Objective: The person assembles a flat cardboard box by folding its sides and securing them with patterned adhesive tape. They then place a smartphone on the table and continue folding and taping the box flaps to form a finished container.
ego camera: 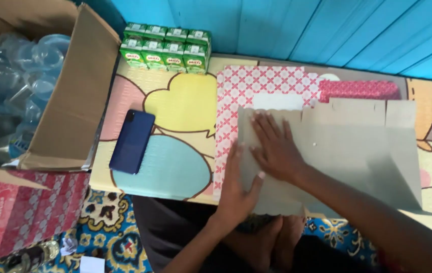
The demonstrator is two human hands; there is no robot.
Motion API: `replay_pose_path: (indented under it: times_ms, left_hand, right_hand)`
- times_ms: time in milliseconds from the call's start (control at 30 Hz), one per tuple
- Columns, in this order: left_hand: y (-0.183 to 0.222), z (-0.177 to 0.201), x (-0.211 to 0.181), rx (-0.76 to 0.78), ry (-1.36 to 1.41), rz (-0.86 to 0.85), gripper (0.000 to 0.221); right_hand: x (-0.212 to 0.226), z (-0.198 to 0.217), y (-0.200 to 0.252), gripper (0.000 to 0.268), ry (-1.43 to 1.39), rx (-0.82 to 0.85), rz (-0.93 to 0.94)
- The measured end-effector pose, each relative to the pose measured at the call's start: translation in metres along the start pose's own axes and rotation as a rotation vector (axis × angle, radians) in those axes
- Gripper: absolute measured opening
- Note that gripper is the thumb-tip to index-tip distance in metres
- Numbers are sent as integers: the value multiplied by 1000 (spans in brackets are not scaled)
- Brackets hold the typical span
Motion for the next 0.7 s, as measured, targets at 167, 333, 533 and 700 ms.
replay_pose_path:
  times_ms: [167,333,533,700]
  left_hand:
    - [-12,1,-15,82,-223,-25,64]
    - [-45,-4,11,175,-636,-343,45]
    - [-145,-16,64,403,-916,-350,48]
    - [-158,-18,80,489,-1011,-332,37]
  right_hand:
    - [-21,13,-7,80,-7,-27,-82]
    - [-87,21,-15,65,389,-287,-10]
    - [-114,50,-13,47,403,-17,-129]
    - [-132,46,-12,43,329,21,-126]
Point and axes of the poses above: each hand's wrist, its own y-axis away from the middle knuckle, its own z-axis out of the back of the hand, x = y × z, the point moved 3 cm from there along -y, towards the middle knuckle, and after that the axes turned 4 degrees about -z, right-handed, at the moved point
